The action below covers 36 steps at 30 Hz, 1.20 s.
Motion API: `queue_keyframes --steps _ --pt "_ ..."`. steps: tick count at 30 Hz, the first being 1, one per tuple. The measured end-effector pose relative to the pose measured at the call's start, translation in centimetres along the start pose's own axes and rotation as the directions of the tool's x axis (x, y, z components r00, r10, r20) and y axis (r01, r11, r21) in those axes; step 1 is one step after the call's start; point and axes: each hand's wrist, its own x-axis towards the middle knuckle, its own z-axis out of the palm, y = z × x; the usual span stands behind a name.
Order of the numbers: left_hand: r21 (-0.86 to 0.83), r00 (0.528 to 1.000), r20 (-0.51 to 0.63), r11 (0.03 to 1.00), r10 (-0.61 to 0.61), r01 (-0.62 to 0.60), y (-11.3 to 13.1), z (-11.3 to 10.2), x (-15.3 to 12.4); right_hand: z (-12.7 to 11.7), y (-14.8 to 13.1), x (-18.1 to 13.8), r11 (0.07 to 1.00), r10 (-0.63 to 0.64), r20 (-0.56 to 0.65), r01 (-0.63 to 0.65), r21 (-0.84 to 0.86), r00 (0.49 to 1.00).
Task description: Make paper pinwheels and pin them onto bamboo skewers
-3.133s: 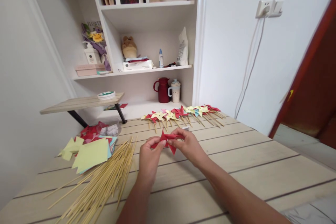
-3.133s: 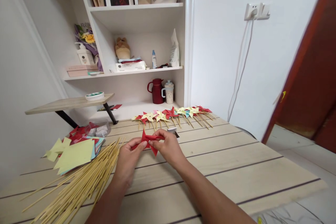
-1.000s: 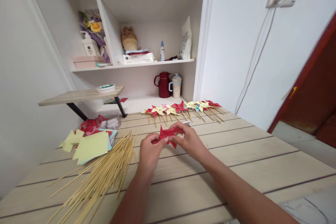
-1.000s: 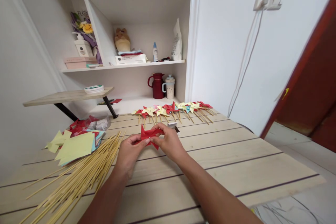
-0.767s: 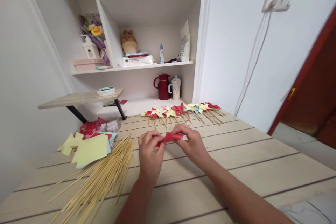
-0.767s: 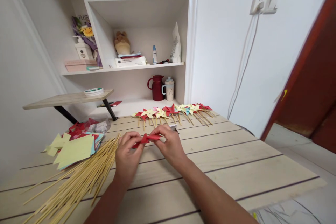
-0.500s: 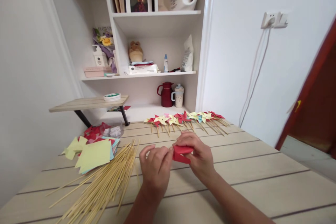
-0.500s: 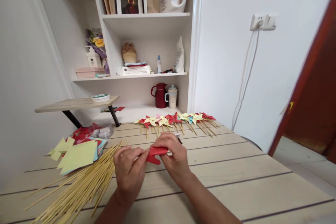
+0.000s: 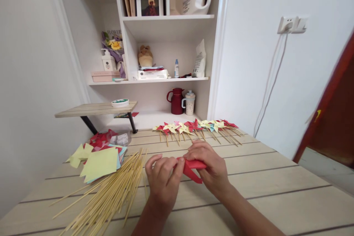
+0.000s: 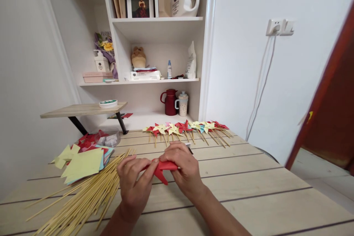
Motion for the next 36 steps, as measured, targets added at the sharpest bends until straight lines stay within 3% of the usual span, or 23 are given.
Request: queue_keyframes --steps 5,14,24,30,36 --pt "0.012 0.999 0.032 0.999 0.040 -0.040 -0.3 -0.3 0.5 -0.1 0.2 -0.1 0.999 0.003 -0.020 -0.002 0.053 1.000" --pt "0.022 0.995 0.046 0.996 0.084 -0.085 -0.6 -0.6 0.3 -0.7 -0.1 0.4 0.994 -0.105 0.027 0.105 0.002 0.994" --pt "0.029 0.998 0.035 0.998 0.057 -0.058 -0.4 -0.1 0.3 -0.4 -0.5 0.5 1.000 0.002 0.036 -0.002 -0.012 0.999" --pt "-0.072 0.975 0.097 0.975 -0.202 0.209 -1.2 1.0 0.0 -0.2 0.4 0.3 0.986 0.157 0.095 -0.162 0.040 0.983" --pt "-0.009 0.990 0.054 0.991 -0.132 0.132 -1.4 0.7 0.1 -0.3 0.5 0.2 0.978 0.174 0.128 -0.186 0.096 0.976"
